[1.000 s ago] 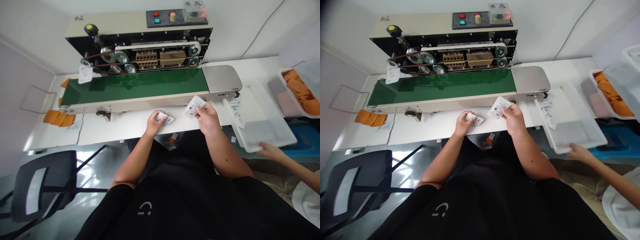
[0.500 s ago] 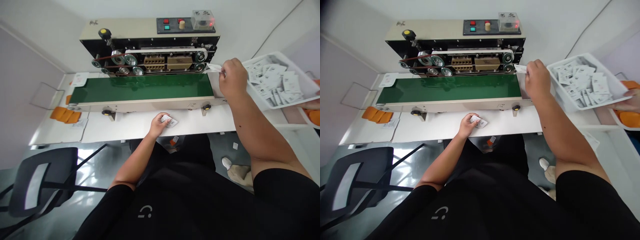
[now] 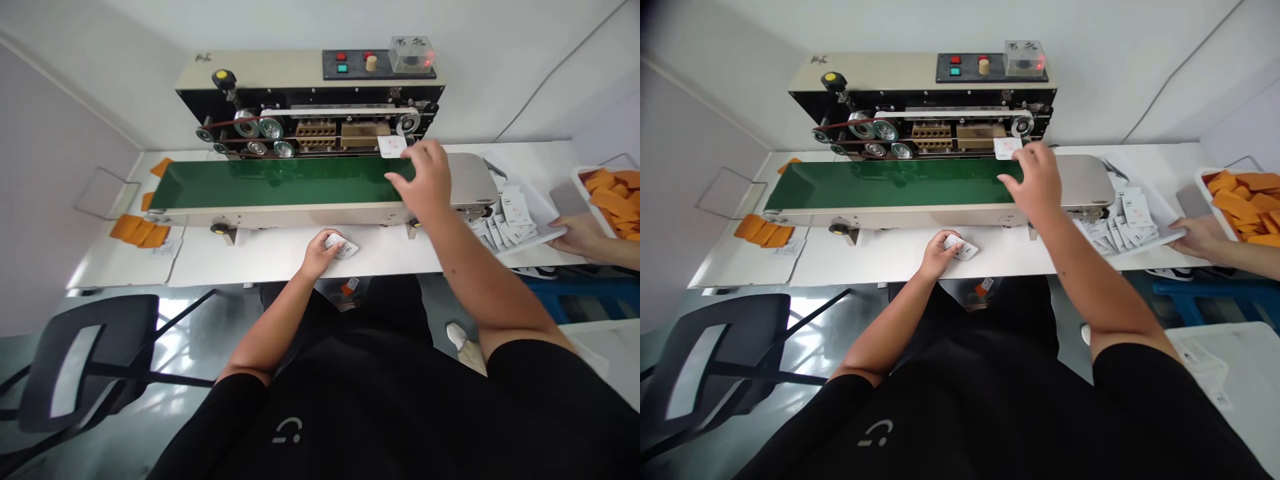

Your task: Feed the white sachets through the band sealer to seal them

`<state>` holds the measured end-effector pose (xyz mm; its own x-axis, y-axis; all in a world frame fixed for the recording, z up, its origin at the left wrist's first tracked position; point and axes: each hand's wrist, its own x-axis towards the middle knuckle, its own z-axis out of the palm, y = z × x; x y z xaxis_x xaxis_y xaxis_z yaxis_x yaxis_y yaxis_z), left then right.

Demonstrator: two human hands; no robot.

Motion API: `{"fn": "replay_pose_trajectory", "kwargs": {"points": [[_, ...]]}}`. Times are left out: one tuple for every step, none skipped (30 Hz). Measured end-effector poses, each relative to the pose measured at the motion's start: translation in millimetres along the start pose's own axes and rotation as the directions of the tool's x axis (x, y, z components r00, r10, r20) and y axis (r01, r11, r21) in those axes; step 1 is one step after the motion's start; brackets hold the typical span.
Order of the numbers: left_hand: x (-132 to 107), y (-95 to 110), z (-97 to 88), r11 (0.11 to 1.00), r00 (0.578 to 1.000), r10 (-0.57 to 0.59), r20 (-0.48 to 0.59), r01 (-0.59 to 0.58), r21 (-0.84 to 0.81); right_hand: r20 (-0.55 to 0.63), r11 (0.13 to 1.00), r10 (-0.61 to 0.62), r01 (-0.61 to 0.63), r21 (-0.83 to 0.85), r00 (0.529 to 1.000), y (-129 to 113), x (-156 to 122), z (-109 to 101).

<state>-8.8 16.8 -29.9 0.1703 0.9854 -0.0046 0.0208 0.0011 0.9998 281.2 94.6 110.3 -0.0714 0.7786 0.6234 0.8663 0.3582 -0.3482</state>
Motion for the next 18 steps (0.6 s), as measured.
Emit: {"fn": "replay_pose_trajectory", "kwargs": {"points": [[-0.4,-0.5,-0.7,1.0,1.0,0.02,-0.014,-0.02,0.007,-0.057,0.998,-0.014,0.017,0.06,0.998,-12.9,-23.0,1.4],[-0.6,-1.4,-1.2,0.999,0.999,0.041,-0.025,-0.041,0.003,-0.071,0.991,-0.022,0.031,0.133,0.997,-26.6,-48.2,3.7],[-0.7,-2.6,-1.4,0.998,0.998,0.058,-0.029,-0.058,-0.015,-0.051,0.976,-0.012,0.023,0.218,0.999,-40.1,-74.0,7.5],[-0.5,-4.2,-1.3,0.997,0.997,0.067,-0.027,-0.069,-0.043,-0.001,0.952,0.029,-0.027,0.304,1.0,-52.5,-98.9,12.9],[-0.2,-5.8,-0.8,0.995,0.997,0.071,-0.015,-0.072,-0.076,0.071,0.917,0.099,-0.118,0.38,0.993,-62.9,-121.5,19.7],[0.3,-7.5,-0.1,0.992,0.997,0.073,0.006,-0.072,-0.106,0.149,0.866,0.192,-0.239,0.44,0.97,-70.9,-140.8,27.6],[0.9,-9.0,0.8,0.989,0.997,0.077,0.027,-0.073,-0.128,0.235,0.79,0.28,-0.363,0.494,0.931,-76.2,-156.3,36.0],[1.5,-10.4,1.6,0.988,0.995,0.082,0.048,-0.074,-0.138,0.326,0.691,0.352,-0.479,0.541,0.877,-79.1,-167.9,44.2],[2.1,-11.5,2.4,0.987,0.994,0.091,0.069,-0.081,-0.137,0.415,0.579,0.399,-0.576,0.577,0.818,-80.0,-175.9,51.8],[2.8,-12.3,3.0,0.988,0.992,0.097,0.082,-0.085,-0.131,0.496,0.468,0.417,-0.648,0.601,0.761,-79.5,-180.9,58.2],[3.3,-13.0,3.4,0.989,0.991,0.093,0.1,-0.08,-0.122,0.56,0.372,0.417,-0.697,0.613,0.716,-78.2,-183.4,63.1],[3.8,-13.4,3.6,0.991,0.99,0.086,0.116,-0.073,-0.115,0.6,0.304,0.415,-0.726,0.617,0.683,-76.6,-184.2,66.5],[4.2,-13.8,3.6,0.992,0.989,0.083,0.122,-0.07,-0.108,0.617,0.262,0.422,-0.741,0.618,0.664,-75.2,-183.9,68.3],[4.6,-14.0,3.6,0.994,0.988,0.074,0.135,-0.062,-0.094,0.616,0.239,0.439,-0.746,0.622,0.654,-74.1,-182.9,68.7],[4.8,-14.4,3.5,0.995,0.987,0.066,0.146,-0.054,-0.081,0.604,0.226,0.462,-0.745,0.628,0.649,-73.4,-181.6,68.0],[4.9,-14.8,3.5,0.997,0.986,0.056,0.157,-0.046,-0.07,0.592,0.217,0.482,-0.742,0.634,0.646,-73.2,-180.5,66.8],[4.9,-15.5,3.6,0.997,0.985,0.047,0.168,-0.037,-0.061,0.586,0.209,0.493,-0.741,0.638,0.643,-73.3,-179.5,65.2],[4.8,-16.3,3.8,0.998,0.984,0.042,0.176,-0.033,-0.056,0.586,0.2,0.498,-0.742,0.64,0.639,-73.9,-178.9,63.6]]}}
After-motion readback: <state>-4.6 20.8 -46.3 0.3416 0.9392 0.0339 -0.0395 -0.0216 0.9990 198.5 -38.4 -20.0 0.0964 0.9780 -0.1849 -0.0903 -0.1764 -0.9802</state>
